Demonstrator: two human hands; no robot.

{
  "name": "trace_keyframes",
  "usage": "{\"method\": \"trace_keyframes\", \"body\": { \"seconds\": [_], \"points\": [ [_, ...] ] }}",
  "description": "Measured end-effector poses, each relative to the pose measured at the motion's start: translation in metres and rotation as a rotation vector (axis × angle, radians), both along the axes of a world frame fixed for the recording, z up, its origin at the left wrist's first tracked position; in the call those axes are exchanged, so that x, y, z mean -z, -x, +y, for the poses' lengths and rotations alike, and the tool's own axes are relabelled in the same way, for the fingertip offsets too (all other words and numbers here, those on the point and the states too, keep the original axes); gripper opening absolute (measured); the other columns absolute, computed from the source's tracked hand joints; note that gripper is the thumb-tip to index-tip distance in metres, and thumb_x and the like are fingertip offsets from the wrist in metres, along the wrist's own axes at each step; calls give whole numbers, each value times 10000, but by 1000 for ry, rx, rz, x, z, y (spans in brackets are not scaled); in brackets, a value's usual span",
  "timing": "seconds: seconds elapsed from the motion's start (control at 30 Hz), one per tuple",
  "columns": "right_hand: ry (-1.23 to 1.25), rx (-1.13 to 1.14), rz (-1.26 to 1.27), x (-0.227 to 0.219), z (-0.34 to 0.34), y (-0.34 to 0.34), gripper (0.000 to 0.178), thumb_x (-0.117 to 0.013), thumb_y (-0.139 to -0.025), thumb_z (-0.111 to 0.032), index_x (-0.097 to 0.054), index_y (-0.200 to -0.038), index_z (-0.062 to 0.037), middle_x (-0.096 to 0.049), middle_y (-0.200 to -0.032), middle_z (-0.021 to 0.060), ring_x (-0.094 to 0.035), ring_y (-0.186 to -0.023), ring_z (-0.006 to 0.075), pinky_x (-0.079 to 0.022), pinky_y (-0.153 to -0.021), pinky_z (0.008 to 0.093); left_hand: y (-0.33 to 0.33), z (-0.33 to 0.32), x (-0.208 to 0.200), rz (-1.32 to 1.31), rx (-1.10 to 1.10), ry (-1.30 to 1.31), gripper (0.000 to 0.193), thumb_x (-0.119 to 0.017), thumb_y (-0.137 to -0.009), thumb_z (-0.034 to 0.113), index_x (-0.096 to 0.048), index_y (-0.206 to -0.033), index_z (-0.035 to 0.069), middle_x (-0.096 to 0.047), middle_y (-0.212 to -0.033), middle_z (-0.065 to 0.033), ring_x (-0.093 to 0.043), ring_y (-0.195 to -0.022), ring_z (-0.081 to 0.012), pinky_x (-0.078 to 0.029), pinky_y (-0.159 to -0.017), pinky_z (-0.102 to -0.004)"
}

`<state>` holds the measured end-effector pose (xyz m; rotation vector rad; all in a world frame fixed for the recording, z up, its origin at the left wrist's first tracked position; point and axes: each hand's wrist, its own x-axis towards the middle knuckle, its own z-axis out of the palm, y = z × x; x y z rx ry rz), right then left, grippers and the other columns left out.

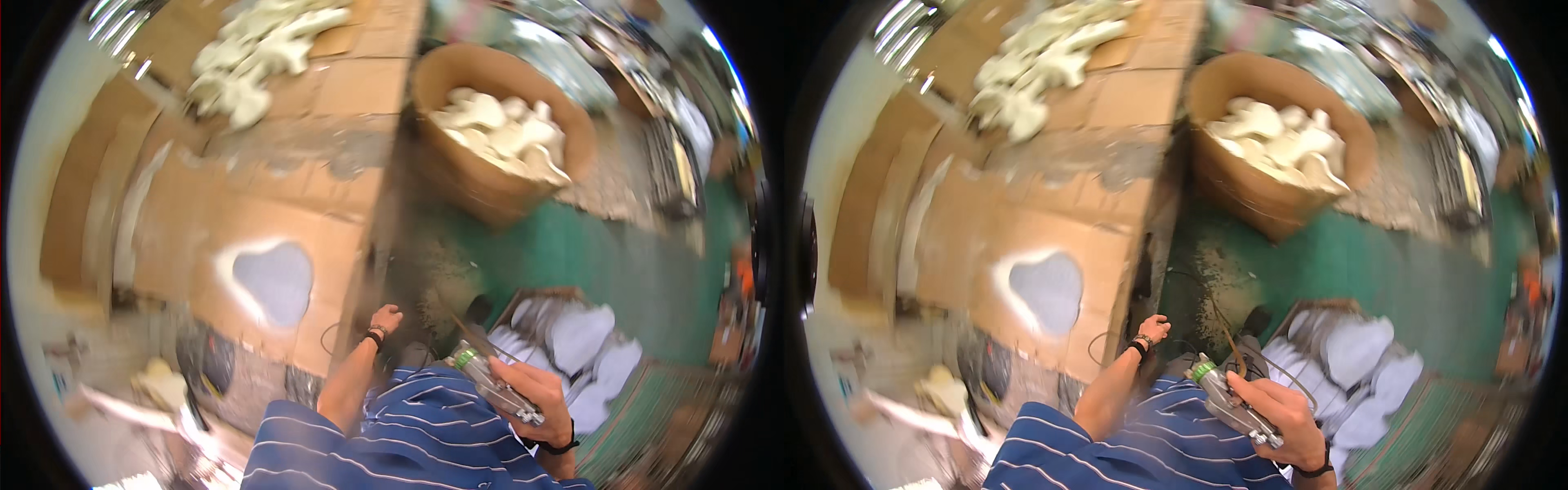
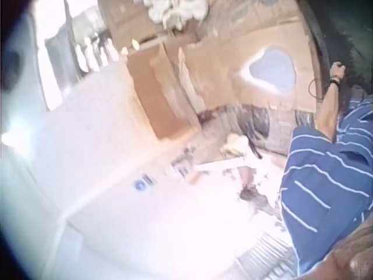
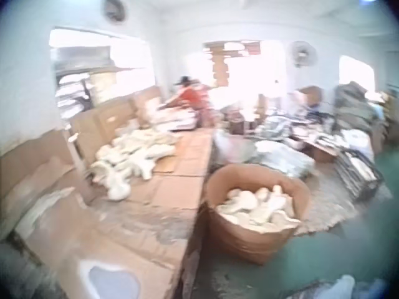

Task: The person repeatedly picks up white, pear-shaped objects from a wire rack and places them on a cardboard surface. They then use a spray gun to apply a coat of grey paint to each object before returning it to the rack. This process is repeated for multiple objects.

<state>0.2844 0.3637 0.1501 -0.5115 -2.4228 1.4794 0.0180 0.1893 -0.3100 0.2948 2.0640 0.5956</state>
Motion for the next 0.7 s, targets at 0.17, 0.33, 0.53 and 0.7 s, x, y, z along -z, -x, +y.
{"method": "trace_keyframes", "body": {
  "seconds": [0.17, 0.33, 0.53, 0.7],
  "points": [
    [-68, -384, -101, -16, -4, 52, 847, -687, -567, 66, -577, -1404, -4, -701, -1012, 142, -669, -833, 351, -541, -719, 374, -21, -97, 8, -54, -189, 9, 484, -681, -838, 366, -703, -1242, 101, -773, -1056, -112, -759, -908, -238, -551, -932, -371],
    [-202, -685, -172, -32, -8, 126, 828, -703, -619, -63, -546, -1431, -11, -674, -1000, 160, -643, -833, 373, -536, -752, 425, -80, -162, 42, -207, -593, -124, 494, -684, -841, 363, -707, -1256, 95, -779, -974, -101, -759, -853, -190, -576, -841, -340],
    [-255, -768, -37, -39, 1, 197, 797, -677, -660, -169, -547, -1427, 6, -669, -981, 199, -659, -842, 367, -540, -765, 404, -173, -225, 112, -208, -1174, -230, 251, -655, -913, 98, -703, -1150, 31, -671, -789, -69, -650, -643, -180, -513, -509, -328],
    [-326, -898, -174, -40, 36, 216, 796, -681, -632, -48, -559, -1417, -6, -680, -1044, 203, -669, -901, 383, -547, -803, 398, -191, -191, 47, -432, -1705, -331, 73, -576, -920, 59, -622, -966, 93, -579, -711, -30, -546, -539, -184, -426, -454, -357]
  ]
}}
